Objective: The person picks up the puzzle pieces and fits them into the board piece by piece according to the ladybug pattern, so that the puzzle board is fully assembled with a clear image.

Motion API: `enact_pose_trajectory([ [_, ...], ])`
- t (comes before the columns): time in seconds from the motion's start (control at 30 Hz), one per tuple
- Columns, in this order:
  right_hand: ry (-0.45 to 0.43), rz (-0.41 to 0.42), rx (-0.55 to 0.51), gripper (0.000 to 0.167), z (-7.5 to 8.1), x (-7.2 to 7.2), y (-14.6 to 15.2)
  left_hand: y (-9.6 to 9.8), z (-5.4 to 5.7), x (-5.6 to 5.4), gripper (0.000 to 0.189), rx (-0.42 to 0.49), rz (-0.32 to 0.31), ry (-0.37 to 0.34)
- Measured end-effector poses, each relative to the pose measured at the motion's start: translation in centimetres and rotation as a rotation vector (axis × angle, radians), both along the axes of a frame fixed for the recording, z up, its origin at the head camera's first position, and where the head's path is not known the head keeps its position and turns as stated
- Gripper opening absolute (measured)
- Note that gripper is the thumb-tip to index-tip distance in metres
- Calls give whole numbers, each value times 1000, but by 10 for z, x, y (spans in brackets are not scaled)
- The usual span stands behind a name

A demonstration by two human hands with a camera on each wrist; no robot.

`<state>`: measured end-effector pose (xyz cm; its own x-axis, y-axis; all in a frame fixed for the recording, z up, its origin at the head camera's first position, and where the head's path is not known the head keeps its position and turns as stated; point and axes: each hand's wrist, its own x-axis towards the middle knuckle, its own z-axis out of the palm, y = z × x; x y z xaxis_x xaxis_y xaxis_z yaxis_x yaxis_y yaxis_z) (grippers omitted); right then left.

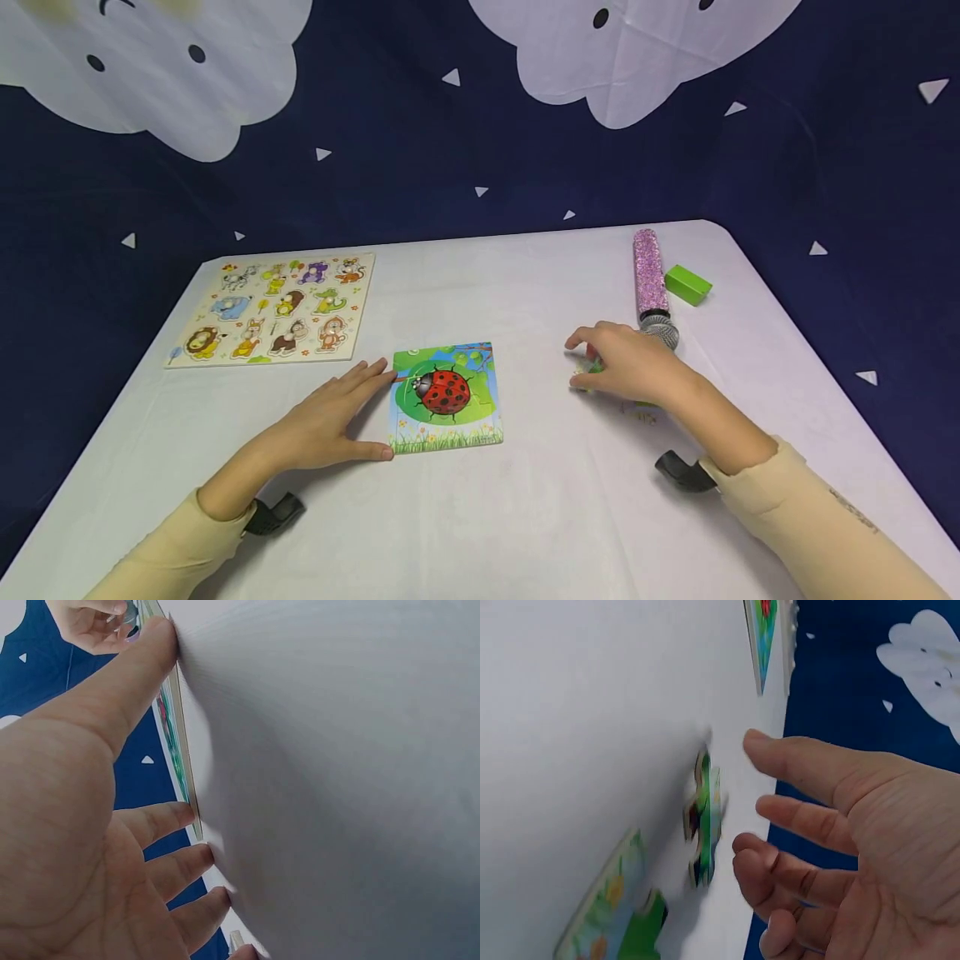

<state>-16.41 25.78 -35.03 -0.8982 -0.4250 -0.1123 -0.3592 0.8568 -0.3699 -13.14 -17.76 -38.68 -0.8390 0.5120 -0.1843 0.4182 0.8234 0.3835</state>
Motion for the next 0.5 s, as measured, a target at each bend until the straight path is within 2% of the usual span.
enact_pose_trajectory([
  [0.27,-36,-87,68,66,1,1,21,0,0,0,109,9,1,-3],
  [0.5,-57,-82,77,69,-3,0,25,-1,0,1,108,12,-2,2],
])
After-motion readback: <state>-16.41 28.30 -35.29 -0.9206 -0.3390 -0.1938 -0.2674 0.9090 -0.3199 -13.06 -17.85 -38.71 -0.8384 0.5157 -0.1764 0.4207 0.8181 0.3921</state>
